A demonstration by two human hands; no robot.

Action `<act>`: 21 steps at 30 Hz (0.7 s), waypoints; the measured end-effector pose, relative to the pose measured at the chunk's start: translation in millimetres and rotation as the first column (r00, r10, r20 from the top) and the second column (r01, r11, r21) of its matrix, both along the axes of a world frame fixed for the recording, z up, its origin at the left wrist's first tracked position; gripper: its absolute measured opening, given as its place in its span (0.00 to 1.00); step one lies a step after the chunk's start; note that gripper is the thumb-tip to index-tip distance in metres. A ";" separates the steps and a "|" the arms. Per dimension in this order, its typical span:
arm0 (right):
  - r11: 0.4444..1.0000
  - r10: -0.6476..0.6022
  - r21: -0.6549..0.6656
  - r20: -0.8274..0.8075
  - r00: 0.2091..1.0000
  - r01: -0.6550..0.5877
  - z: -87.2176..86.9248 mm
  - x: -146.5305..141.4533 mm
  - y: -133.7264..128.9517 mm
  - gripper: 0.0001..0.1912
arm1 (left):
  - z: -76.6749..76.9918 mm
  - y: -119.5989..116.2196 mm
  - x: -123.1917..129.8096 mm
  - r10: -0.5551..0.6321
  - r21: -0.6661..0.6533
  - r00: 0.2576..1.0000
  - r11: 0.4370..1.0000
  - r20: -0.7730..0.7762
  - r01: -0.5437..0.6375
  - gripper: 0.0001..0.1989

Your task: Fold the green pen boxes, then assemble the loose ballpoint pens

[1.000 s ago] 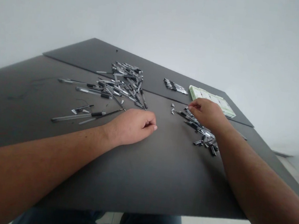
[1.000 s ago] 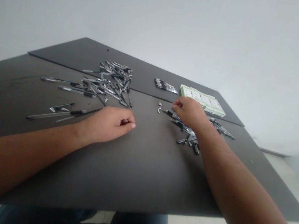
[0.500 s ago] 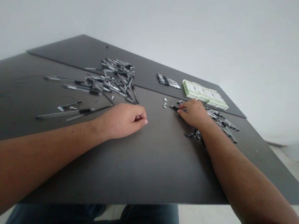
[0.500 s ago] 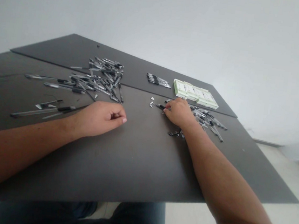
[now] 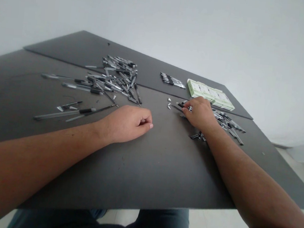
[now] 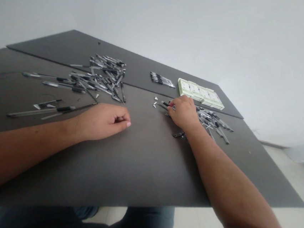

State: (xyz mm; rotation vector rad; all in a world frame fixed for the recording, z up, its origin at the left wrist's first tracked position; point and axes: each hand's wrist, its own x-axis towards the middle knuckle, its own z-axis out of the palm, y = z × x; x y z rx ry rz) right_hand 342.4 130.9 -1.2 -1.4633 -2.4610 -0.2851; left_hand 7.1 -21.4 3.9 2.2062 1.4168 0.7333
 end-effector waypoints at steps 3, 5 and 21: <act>0.996 0.050 0.080 -0.100 0.994 -0.042 1.6 1.9 -6.5 0.12 | -2.5 -0.7 -2.7 -0.018 -0.003 1.000 1.000 -0.007 0.018 0.06; 0.992 0.088 0.104 -0.156 0.984 -0.072 4.0 2.8 -12.8 0.10 | -4.0 -1.3 -4.6 -0.040 0.005 0.999 0.999 -0.012 0.040 0.06; 0.986 0.165 0.061 -0.287 0.944 -0.153 26.7 -15.5 -56.3 0.08 | -0.4 -0.4 -18.6 -0.103 0.146 0.988 0.982 -0.118 0.120 0.08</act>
